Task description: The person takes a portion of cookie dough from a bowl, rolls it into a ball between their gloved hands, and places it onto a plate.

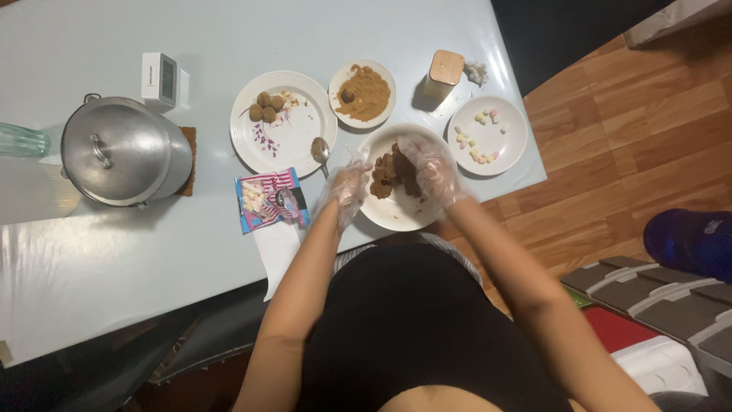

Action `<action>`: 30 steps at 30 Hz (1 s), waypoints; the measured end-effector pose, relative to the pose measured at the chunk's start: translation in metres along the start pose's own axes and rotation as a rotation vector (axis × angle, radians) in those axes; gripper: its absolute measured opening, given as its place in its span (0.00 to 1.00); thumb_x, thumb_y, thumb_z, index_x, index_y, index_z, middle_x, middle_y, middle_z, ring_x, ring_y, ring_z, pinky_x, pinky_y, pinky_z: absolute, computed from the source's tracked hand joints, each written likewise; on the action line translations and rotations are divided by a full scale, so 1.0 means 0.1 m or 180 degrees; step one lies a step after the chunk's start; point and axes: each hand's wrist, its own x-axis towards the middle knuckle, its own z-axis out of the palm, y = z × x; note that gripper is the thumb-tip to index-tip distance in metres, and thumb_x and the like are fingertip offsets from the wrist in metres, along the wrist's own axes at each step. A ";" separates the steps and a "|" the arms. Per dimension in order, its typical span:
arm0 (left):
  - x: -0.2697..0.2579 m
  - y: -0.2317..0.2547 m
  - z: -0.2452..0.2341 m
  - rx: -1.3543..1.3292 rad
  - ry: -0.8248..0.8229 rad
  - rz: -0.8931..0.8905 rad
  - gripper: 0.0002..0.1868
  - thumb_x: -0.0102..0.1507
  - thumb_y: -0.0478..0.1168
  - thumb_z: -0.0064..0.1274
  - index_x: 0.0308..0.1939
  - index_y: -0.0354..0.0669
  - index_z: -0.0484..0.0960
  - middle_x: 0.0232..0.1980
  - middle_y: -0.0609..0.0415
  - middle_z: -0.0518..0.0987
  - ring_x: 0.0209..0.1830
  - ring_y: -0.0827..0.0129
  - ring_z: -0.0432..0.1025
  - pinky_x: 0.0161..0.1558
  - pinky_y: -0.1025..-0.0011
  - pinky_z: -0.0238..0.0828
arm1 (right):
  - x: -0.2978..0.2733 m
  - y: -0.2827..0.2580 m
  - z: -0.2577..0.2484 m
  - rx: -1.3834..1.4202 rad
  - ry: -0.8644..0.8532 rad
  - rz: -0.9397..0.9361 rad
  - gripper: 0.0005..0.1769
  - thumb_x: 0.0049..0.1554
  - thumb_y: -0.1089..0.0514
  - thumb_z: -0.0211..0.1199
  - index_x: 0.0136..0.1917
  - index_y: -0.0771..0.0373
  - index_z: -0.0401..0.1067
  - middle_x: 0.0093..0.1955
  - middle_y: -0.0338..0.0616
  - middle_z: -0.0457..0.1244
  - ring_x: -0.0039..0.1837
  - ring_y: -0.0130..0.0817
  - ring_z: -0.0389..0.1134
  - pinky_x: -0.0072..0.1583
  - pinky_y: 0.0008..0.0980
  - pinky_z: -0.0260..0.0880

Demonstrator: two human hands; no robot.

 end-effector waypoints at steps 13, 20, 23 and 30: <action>-0.44 0.17 -0.04 -0.0271 -0.0564 0.0161 0.17 0.68 0.43 0.45 0.58 0.43 0.79 0.24 0.62 0.72 0.13 0.82 0.55 0.14 0.79 0.45 | 0.38 0.74 0.12 -0.2453 -0.0644 -0.0899 0.15 0.60 0.62 0.56 0.57 0.70 0.73 0.50 0.51 0.68 0.52 0.43 0.70 0.54 0.39 0.74; 0.03 -0.24 0.09 -0.0099 -0.0611 0.0612 0.16 0.73 0.44 0.45 0.53 0.32 0.76 0.27 0.63 0.69 0.23 0.79 0.61 0.23 0.76 0.54 | 0.25 0.18 -0.10 0.1908 -0.0552 0.0217 0.14 0.58 0.65 0.65 0.57 0.69 0.70 0.53 0.43 0.68 0.54 0.29 0.73 0.58 0.26 0.77; -0.03 -0.15 0.19 -0.0145 -0.0607 0.0469 0.12 0.72 0.44 0.45 0.52 0.40 0.77 0.27 0.65 0.70 0.24 0.81 0.63 0.24 0.78 0.55 | 0.19 0.07 -0.08 0.2320 -0.0616 0.0371 0.15 0.57 0.66 0.68 0.56 0.70 0.72 0.52 0.45 0.68 0.53 0.29 0.73 0.58 0.27 0.78; 0.26 -0.20 0.26 -0.0377 -0.0976 0.0689 0.09 0.69 0.37 0.48 0.49 0.44 0.83 0.28 0.67 0.69 0.24 0.83 0.61 0.24 0.81 0.53 | 0.23 0.04 -0.08 0.2723 -0.0552 0.0115 0.22 0.53 0.65 0.70 0.57 0.63 0.63 0.53 0.41 0.66 0.54 0.31 0.72 0.55 0.28 0.79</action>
